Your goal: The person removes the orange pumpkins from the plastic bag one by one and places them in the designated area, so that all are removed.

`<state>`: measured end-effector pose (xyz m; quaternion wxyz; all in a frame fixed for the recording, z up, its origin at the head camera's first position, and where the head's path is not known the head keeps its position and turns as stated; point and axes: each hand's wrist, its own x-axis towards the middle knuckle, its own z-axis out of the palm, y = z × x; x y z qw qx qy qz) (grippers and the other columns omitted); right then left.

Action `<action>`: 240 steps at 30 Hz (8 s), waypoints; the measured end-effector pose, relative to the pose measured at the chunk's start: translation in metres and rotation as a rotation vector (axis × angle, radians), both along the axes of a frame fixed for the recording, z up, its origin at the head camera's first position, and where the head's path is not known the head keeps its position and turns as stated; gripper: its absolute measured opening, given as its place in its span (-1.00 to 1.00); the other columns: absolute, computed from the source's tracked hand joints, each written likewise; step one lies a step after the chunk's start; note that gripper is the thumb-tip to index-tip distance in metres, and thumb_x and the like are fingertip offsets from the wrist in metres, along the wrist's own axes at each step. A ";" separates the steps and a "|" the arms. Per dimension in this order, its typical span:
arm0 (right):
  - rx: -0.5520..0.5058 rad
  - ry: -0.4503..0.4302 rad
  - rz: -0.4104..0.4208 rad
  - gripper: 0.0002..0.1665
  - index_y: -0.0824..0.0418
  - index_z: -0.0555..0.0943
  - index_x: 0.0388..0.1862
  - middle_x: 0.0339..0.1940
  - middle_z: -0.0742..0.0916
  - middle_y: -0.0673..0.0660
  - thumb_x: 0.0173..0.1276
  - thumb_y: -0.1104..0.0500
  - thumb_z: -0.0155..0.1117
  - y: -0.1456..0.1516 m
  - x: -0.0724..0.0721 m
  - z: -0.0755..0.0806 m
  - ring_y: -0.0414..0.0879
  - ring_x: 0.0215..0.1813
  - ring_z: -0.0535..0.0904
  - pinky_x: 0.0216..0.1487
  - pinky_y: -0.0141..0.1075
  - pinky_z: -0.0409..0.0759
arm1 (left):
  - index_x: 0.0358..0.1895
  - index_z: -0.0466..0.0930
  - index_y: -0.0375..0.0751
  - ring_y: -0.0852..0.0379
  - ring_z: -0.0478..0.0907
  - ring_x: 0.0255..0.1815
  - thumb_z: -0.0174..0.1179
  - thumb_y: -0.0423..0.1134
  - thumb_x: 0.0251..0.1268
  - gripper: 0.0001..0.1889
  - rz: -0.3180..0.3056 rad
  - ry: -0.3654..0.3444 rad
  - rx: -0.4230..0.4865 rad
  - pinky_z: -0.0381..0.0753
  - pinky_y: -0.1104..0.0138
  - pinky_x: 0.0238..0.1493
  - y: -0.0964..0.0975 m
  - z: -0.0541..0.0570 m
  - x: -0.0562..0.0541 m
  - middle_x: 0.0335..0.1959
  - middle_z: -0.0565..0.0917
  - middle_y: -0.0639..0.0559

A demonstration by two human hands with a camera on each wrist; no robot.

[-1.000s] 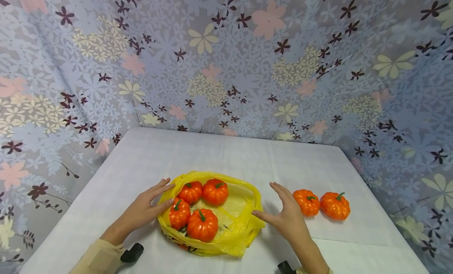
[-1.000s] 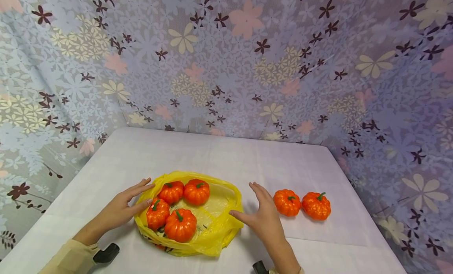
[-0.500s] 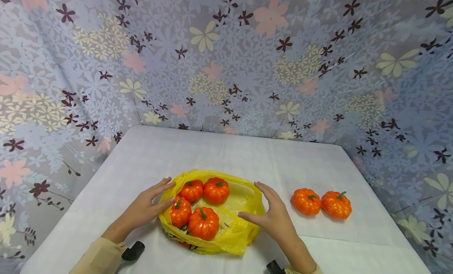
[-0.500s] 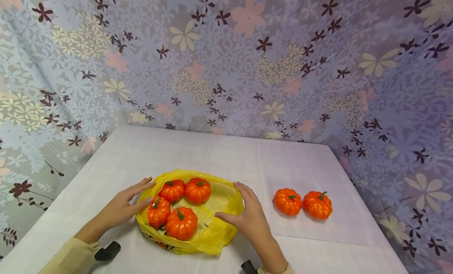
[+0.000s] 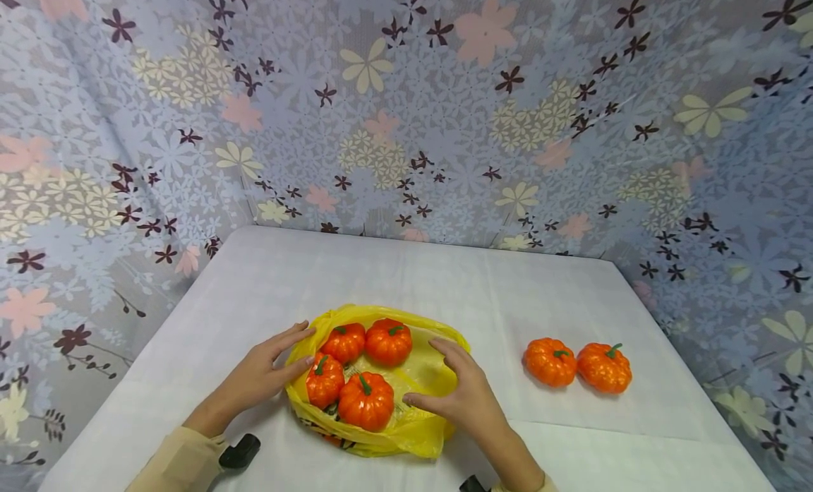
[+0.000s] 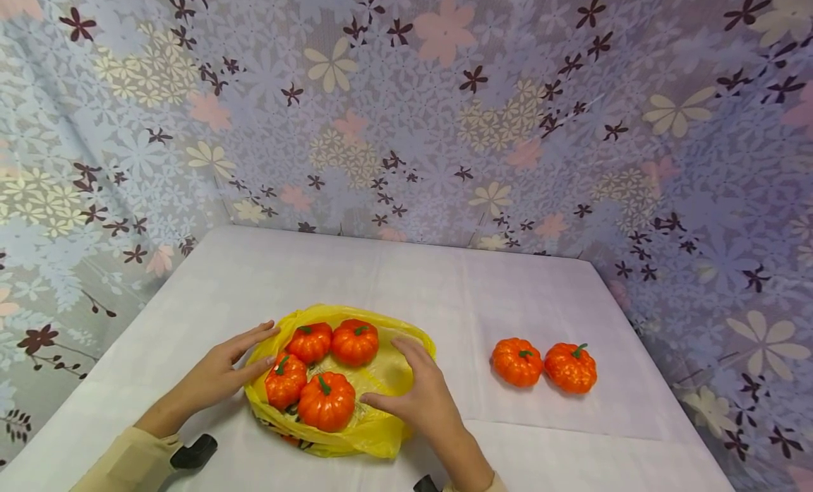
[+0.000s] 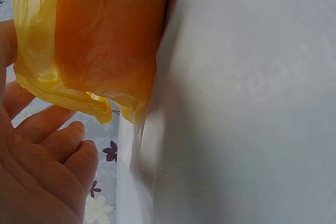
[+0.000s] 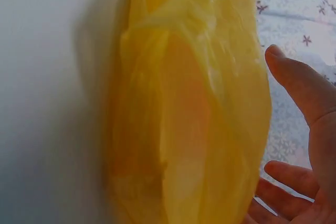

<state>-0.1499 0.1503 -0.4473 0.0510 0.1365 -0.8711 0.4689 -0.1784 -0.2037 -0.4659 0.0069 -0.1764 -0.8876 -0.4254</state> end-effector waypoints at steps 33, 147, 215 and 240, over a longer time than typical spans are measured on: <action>0.179 -0.092 0.158 0.11 0.19 0.52 0.37 0.31 0.61 0.06 -0.02 -0.45 0.52 -0.054 0.009 -0.011 0.02 0.32 0.51 0.26 -0.01 0.54 | 0.46 0.43 -0.10 -0.25 0.14 0.54 0.26 0.08 0.41 -0.36 0.011 -0.009 -0.010 0.12 -0.25 0.43 0.001 0.001 0.003 0.54 0.26 -0.16; 0.256 -0.105 -0.490 0.16 0.41 0.49 0.33 0.20 0.63 0.44 0.07 -0.47 0.44 0.106 -0.015 0.004 0.32 0.22 0.54 0.22 0.19 0.51 | 0.48 0.41 -0.04 -0.22 0.12 0.55 0.23 0.17 0.39 -0.32 0.034 -0.061 -0.010 0.10 -0.29 0.41 0.003 0.000 0.005 0.55 0.25 -0.09; 0.185 0.135 -0.294 -0.10 0.20 0.62 0.26 0.18 0.68 0.23 0.08 -0.33 0.55 0.044 -0.010 0.024 0.16 0.16 0.61 0.11 0.10 0.63 | 0.48 0.40 -0.04 -0.25 0.12 0.54 0.23 0.14 0.41 -0.34 0.025 -0.041 -0.007 0.12 -0.26 0.42 0.004 0.000 0.006 0.55 0.24 -0.13; 0.009 -0.008 -0.109 -0.10 0.26 0.59 0.28 0.19 0.68 0.25 0.05 -0.18 0.64 -0.010 -0.013 -0.004 0.19 0.13 0.65 0.09 -0.04 0.67 | 0.48 0.39 -0.08 -0.23 0.12 0.54 0.23 0.07 0.43 -0.36 0.016 -0.037 0.014 0.09 -0.23 0.44 0.006 0.003 0.008 0.53 0.26 -0.14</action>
